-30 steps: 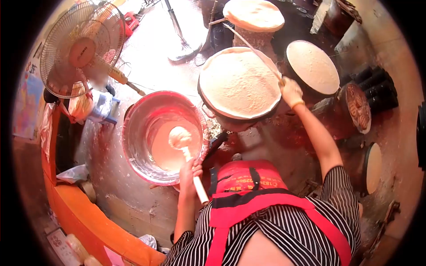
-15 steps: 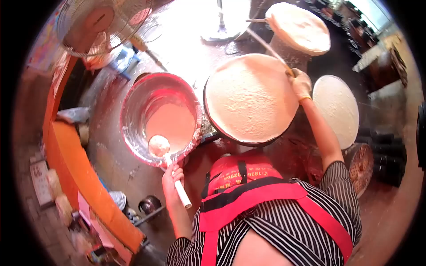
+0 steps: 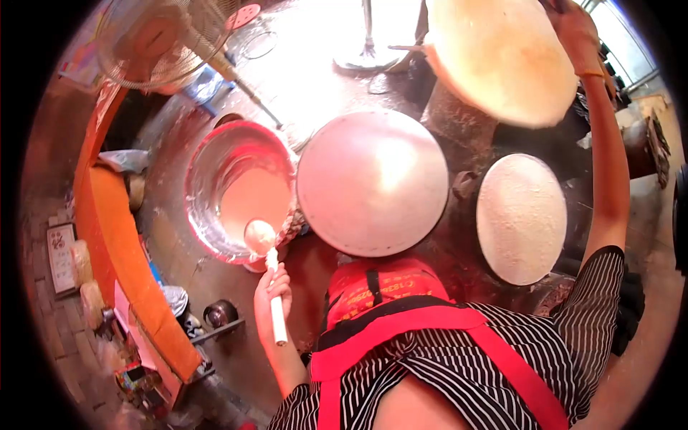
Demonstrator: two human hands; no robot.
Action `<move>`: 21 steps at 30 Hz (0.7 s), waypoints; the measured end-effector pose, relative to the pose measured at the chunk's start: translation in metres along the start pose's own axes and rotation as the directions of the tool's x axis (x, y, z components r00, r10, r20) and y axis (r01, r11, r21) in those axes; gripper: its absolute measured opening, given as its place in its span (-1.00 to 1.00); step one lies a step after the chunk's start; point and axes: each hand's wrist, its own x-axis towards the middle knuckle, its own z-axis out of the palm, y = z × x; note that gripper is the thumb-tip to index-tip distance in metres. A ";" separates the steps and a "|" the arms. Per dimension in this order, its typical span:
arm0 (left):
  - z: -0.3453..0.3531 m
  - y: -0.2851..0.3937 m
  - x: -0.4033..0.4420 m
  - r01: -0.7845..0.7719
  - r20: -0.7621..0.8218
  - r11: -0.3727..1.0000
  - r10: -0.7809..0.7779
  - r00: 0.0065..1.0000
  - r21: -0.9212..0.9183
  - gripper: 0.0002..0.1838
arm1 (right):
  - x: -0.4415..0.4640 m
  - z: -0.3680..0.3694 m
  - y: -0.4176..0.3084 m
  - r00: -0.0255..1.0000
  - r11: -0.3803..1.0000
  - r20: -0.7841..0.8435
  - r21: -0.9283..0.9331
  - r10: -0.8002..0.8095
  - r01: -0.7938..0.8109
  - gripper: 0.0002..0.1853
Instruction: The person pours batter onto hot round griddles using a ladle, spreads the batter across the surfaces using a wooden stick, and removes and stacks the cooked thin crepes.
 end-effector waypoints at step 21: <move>-0.015 0.017 -0.014 -0.272 -0.059 0.917 0.301 0.952 0.290 -0.82 | -0.207 0.183 -0.025 0.900 0.993 0.426 -0.105 0.094 -0.054 -0.65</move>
